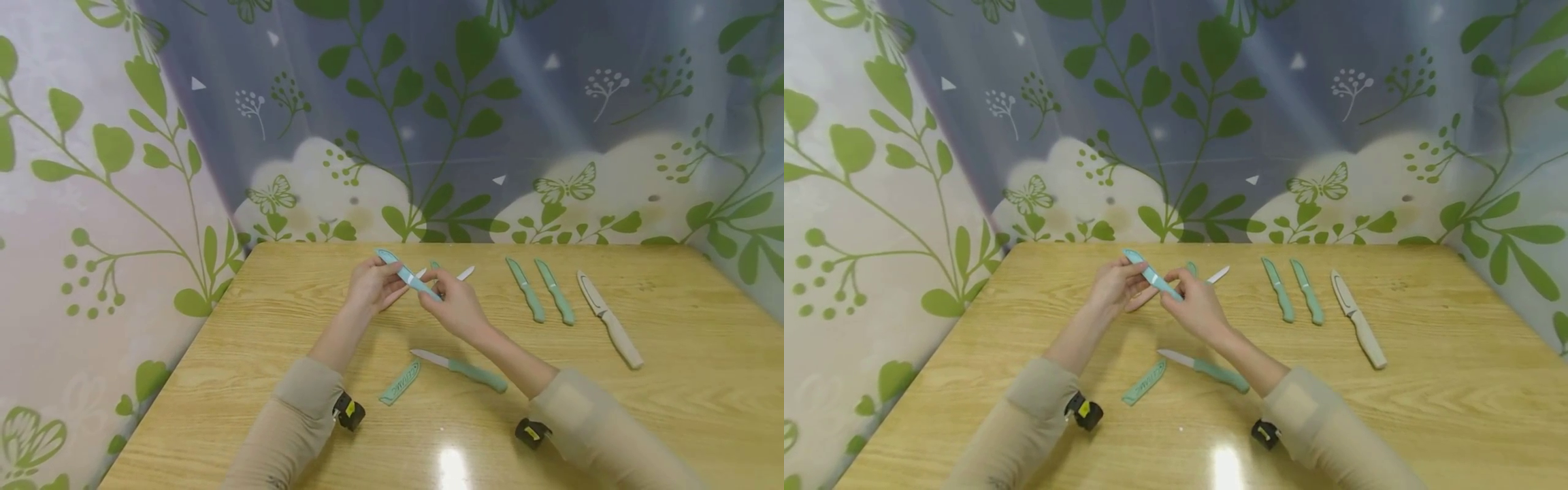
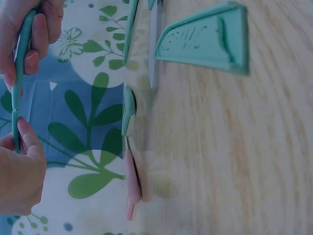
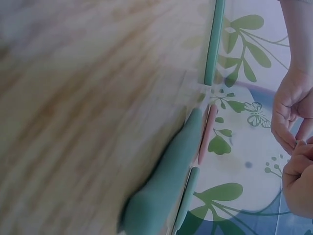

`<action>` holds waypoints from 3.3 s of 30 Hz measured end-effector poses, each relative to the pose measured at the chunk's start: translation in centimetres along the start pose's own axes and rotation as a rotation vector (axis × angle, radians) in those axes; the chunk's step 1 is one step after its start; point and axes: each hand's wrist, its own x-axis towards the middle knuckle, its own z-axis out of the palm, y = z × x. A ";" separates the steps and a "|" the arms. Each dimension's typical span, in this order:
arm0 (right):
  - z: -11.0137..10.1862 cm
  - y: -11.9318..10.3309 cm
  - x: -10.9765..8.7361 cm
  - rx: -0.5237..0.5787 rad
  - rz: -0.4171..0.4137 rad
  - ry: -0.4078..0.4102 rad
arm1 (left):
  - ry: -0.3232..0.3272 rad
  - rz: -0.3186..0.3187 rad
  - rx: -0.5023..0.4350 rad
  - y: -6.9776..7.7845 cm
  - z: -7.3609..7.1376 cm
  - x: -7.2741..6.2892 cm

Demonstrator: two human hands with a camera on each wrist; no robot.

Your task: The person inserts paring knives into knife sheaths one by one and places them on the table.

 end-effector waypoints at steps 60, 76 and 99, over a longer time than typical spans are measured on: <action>-9.1 6.4 0.9 -0.409 0.261 -0.155 | -0.567 -0.081 1.690 -2.7 -0.1 -6.5; -8.9 9.1 2.2 -0.530 0.367 -0.279 | -0.526 -0.073 1.696 -2.9 0.2 -6.8; -7.8 9.4 2.5 -0.598 0.444 -0.326 | -0.510 0.094 1.821 -3.6 0.3 -7.5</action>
